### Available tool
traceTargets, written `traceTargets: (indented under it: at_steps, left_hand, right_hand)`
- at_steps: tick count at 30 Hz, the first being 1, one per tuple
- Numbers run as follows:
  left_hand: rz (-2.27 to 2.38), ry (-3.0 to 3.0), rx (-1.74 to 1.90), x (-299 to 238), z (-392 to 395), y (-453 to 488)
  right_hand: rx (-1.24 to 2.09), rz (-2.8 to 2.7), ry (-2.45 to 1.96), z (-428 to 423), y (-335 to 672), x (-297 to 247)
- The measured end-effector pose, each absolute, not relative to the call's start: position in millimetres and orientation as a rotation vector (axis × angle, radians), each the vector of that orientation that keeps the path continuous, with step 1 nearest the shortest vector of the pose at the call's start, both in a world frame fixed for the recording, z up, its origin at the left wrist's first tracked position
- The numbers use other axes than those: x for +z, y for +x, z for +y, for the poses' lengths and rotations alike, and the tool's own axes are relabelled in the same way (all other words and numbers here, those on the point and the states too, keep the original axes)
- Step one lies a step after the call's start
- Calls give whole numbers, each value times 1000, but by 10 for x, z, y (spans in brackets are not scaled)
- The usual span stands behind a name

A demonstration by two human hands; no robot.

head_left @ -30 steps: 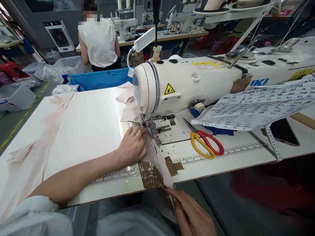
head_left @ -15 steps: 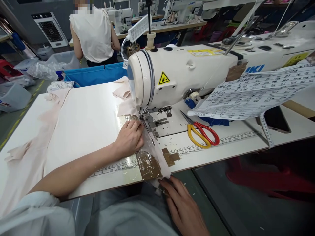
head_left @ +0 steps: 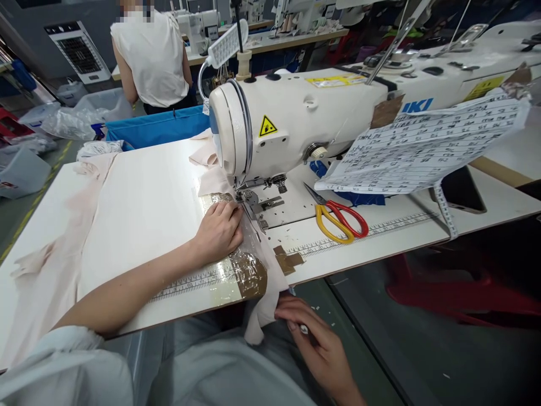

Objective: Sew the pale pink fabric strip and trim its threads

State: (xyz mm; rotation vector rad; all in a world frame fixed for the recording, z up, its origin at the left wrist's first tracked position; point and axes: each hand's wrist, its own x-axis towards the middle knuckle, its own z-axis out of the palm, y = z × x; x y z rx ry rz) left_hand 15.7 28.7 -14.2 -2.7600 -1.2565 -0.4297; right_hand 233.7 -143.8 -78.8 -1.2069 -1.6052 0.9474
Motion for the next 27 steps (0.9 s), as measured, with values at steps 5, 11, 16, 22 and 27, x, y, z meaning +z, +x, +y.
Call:
traceTargets:
  at_steps: [5, 11, 16, 22, 27]
  left_hand:
    - [-1249, -2761, -423, -149, 289, 152]
    - [-1273, -2768, -436, -136, 284, 155]
    - [-1259, -2792, -446, -103, 325, 154]
    - [-1228, -2702, -244, -43, 506, 186]
    - [-1237, -2630, -214, -30, 626, 186]
  right_hand:
    - [1014, -1715, -1233, -1395, 2190, -872]
    - [924, -1698, -1218, -1471, 2079, -798]
    - [798, -1893, -1062, -1431, 2017, -181]
    - [740, -2066, -842, -1102, 1764, 527]
    - [431, -2077, -798, -1033, 1654, 413]
